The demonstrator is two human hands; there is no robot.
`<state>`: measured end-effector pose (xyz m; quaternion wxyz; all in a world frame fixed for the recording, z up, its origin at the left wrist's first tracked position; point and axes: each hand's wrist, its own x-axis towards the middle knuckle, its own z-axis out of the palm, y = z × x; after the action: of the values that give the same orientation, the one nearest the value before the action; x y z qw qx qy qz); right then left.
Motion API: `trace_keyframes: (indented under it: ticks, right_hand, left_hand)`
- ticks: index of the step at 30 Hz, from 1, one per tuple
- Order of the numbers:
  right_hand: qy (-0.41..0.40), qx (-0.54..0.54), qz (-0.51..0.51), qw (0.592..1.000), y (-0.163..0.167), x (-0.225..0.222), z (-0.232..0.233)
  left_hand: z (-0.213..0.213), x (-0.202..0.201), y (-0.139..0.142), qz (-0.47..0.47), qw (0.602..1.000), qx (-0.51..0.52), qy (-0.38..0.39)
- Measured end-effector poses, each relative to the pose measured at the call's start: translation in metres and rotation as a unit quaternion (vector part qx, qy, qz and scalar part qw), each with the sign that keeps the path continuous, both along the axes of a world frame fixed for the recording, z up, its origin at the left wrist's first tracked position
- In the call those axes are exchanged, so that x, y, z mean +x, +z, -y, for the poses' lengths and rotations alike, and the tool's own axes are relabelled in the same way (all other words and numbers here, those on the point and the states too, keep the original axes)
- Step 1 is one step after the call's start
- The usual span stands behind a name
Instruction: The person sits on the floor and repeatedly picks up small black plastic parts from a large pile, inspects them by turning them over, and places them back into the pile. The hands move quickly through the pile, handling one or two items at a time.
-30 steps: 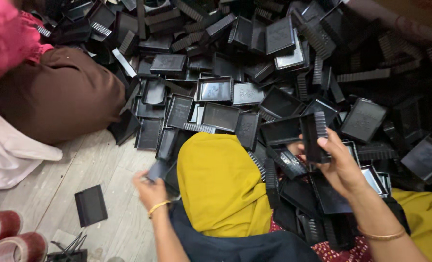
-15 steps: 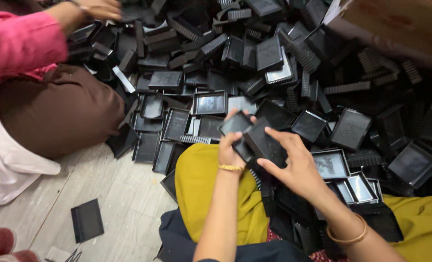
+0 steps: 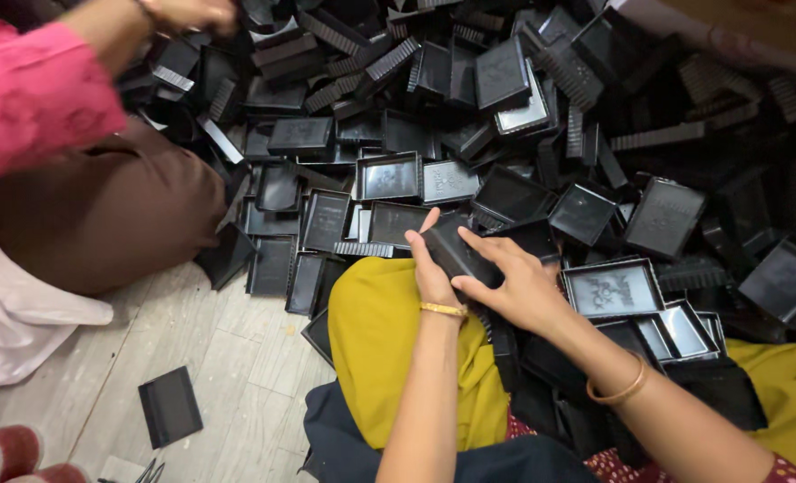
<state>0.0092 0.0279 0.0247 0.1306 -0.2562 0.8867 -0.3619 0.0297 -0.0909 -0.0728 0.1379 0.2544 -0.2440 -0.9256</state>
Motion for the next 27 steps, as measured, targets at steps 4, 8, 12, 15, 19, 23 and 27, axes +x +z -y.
trace_keyframes:
  ticks: [4, 8, 12, 15, 19, 23, 27]
  right_hand:
    - [-0.031, 0.011, 0.065, 0.997, 0.002, -0.009, -0.011]
    - [0.001, 0.017, 0.005, 1.0, -0.006, -0.005, -0.01]
    - [0.001, 0.086, 0.056, 0.995, -0.008, -0.011, -0.01]
    - [-0.059, -0.037, 0.341, 0.937, 0.004, -0.029, -0.022]
    - [-0.125, -0.226, 0.506, 0.823, 0.02, -0.024, -0.043]
    - [-0.116, 0.041, 0.092, 0.988, 0.021, 0.009, -0.046]
    - [-0.085, 0.104, 0.045, 0.99, 0.053, -0.015, -0.053]
  left_hand:
    - [-0.006, -0.003, 0.003, -0.026, 0.996, -0.085, -0.02]
    - [-0.011, -0.001, 0.004, -0.023, 0.999, 0.001, -0.026]
    - [-0.01, -0.002, 0.001, -0.026, 0.999, -0.025, -0.033]
    - [0.0, -0.009, 0.0, -0.068, 0.959, -0.273, -0.03]
    - [0.012, -0.014, 0.01, 0.127, 0.819, -0.56, 0.014]
    - [0.002, -0.01, 0.021, 0.116, 0.814, -0.569, 0.006]
    - [0.02, 0.007, 0.023, 0.022, 0.798, -0.601, 0.023]
